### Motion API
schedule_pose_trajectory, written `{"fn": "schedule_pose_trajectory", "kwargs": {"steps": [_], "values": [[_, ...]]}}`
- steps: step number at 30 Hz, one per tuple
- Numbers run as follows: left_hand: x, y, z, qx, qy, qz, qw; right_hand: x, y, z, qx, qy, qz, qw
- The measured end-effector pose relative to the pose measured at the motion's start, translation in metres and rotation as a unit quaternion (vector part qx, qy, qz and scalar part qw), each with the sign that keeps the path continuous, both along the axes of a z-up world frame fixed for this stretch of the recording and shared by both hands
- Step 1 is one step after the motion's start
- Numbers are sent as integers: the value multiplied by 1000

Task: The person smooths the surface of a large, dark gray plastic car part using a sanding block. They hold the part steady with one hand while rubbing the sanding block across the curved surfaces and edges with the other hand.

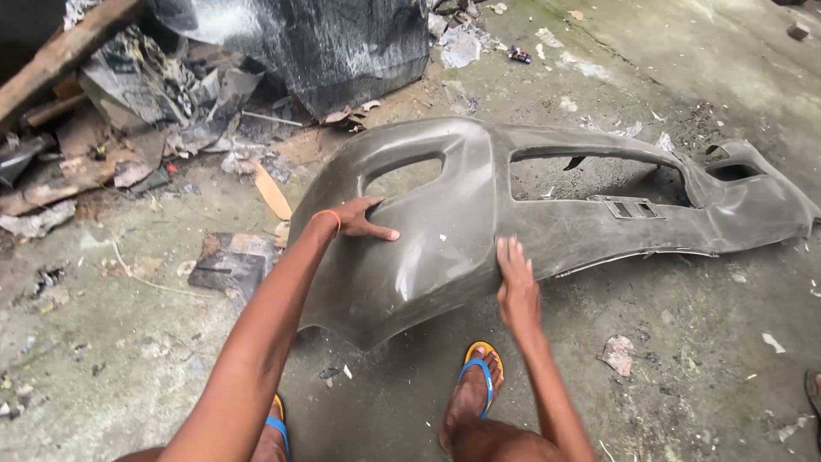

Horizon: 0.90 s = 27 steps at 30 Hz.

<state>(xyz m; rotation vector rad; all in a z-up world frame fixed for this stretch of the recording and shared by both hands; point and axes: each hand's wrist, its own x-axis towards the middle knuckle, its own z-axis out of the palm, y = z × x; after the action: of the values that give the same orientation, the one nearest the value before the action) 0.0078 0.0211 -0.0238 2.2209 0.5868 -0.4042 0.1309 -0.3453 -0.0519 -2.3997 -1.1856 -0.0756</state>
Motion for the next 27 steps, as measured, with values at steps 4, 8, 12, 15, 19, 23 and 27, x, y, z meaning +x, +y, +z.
{"fn": "schedule_pose_trajectory", "kwargs": {"steps": [4, 8, 12, 15, 19, 23, 27], "values": [[-7, -6, 13, -11, -20, 0, 1000, -38, -23, -66, 36, -82, -15, 996], [-10, -4, 12, 7, -32, -2, 999, -12, -18, -71, 131, -55, -82, 986], [-9, -7, 9, 6, -43, -4, 999, -8, -3, -77, 215, -23, -154, 964], [-8, 2, -9, 14, -21, -9, 1000, -59, 1, -97, 198, -83, -67, 974], [2, 9, -18, 31, -9, -19, 999, -57, -12, -121, 150, -133, -20, 979], [-5, -3, -1, 50, 8, -28, 998, -34, -17, -112, 231, -79, -126, 962], [3, -3, -7, 60, 20, -44, 997, -54, -14, -109, 201, -125, -37, 971]]}}
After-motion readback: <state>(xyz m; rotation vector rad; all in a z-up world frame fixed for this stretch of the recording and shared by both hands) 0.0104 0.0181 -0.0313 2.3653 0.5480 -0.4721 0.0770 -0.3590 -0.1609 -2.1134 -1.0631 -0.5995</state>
